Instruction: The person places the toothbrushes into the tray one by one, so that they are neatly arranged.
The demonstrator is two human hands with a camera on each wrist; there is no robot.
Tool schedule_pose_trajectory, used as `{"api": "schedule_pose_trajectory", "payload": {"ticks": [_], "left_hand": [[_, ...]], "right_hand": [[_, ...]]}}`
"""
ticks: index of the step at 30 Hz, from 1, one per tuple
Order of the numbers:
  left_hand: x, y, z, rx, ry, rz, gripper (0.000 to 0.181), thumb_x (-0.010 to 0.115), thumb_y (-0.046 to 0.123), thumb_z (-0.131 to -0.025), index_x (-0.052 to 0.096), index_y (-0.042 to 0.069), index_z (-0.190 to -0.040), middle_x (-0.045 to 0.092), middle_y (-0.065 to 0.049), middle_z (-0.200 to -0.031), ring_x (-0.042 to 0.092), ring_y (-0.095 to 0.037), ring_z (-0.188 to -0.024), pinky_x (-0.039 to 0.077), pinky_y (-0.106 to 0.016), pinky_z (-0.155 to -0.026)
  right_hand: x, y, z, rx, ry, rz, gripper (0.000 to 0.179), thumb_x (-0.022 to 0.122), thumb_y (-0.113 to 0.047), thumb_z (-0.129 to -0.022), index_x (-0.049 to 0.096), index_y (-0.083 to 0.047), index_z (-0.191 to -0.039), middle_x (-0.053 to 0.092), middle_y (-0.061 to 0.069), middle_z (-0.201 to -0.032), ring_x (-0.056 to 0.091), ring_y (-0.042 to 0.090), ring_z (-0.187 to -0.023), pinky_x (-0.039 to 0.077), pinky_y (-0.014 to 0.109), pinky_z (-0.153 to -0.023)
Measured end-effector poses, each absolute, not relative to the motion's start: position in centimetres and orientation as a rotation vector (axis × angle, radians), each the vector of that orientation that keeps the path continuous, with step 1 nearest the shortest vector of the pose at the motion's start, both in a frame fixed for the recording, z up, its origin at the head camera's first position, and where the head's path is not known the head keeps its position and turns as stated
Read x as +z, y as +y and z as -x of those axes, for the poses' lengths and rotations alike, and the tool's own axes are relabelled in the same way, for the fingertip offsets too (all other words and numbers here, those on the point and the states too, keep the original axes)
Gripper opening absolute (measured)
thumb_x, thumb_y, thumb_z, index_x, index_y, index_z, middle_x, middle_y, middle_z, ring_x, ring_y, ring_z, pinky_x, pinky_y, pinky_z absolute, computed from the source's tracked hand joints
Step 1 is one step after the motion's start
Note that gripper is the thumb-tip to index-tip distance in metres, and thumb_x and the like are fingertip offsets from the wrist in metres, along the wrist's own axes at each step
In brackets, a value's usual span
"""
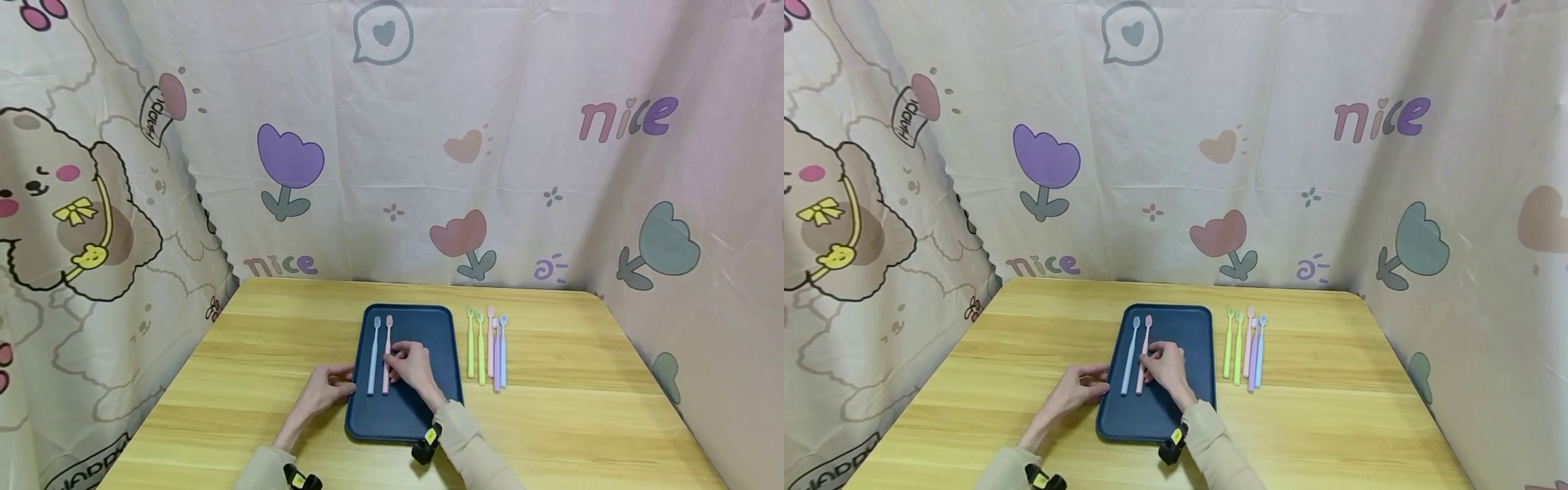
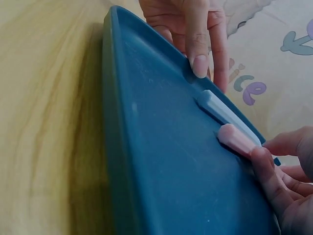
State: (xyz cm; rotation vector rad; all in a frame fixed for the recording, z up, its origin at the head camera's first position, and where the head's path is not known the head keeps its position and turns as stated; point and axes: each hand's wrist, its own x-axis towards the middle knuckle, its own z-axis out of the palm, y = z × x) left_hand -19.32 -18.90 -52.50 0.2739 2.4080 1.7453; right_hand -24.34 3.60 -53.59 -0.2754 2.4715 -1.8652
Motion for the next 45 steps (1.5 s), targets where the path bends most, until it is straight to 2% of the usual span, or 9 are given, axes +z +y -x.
{"api": "schedule_pose_trajectory", "payload": {"ticks": [10, 26, 34, 45], "left_hand": [[-52.65, -18.87, 19.42, 1.750, 2.399, -0.262, 0.047, 0.071, -0.002, -0.087, 0.058, -0.017, -0.129, 0.069, -0.032, -0.108, 0.072, -0.028, -0.088, 0.063, -0.029, -0.069], [-52.58, -18.66, 19.52, 1.742, 2.414, -0.243, 0.046, 0.071, -0.003, -0.086, 0.059, -0.017, -0.128, 0.069, -0.031, -0.107, 0.073, -0.027, -0.088, 0.063, -0.028, -0.069], [-52.36, -18.75, 19.31, 1.727, 2.416, -0.241, 0.046, 0.070, -0.002, -0.087, 0.059, -0.016, -0.129, 0.070, -0.032, -0.109, 0.072, -0.027, -0.089, 0.064, -0.030, -0.069], [-52.28, -18.75, 19.25, 1.711, 2.430, -0.238, 0.045, 0.071, -0.001, -0.087, 0.059, -0.015, -0.129, 0.070, -0.031, -0.109, 0.073, -0.028, -0.089, 0.064, -0.031, -0.069]], "right_hand": [[-53.74, 3.41, 24.51, -1.853, 2.436, 0.257, 0.033, 0.070, -0.007, -0.091, 0.067, 0.010, -0.120, 0.072, 0.016, -0.075, 0.068, 0.016, -0.051, 0.061, 0.032, -0.051], [-54.02, 3.19, 24.53, -1.873, 2.436, 0.270, 0.031, 0.071, -0.007, -0.090, 0.070, 0.008, -0.118, 0.073, 0.017, -0.074, 0.067, 0.013, -0.050, 0.060, 0.031, -0.051], [-54.11, 3.16, 24.44, -1.859, 2.434, 0.256, 0.032, 0.071, -0.008, -0.091, 0.070, 0.007, -0.119, 0.074, 0.014, -0.074, 0.065, 0.008, -0.049, 0.060, 0.029, -0.051], [-54.02, 3.15, 24.45, -1.850, 2.448, 0.265, 0.032, 0.072, -0.009, -0.090, 0.070, 0.007, -0.118, 0.074, 0.016, -0.073, 0.067, 0.011, -0.049, 0.060, 0.030, -0.051]]}}
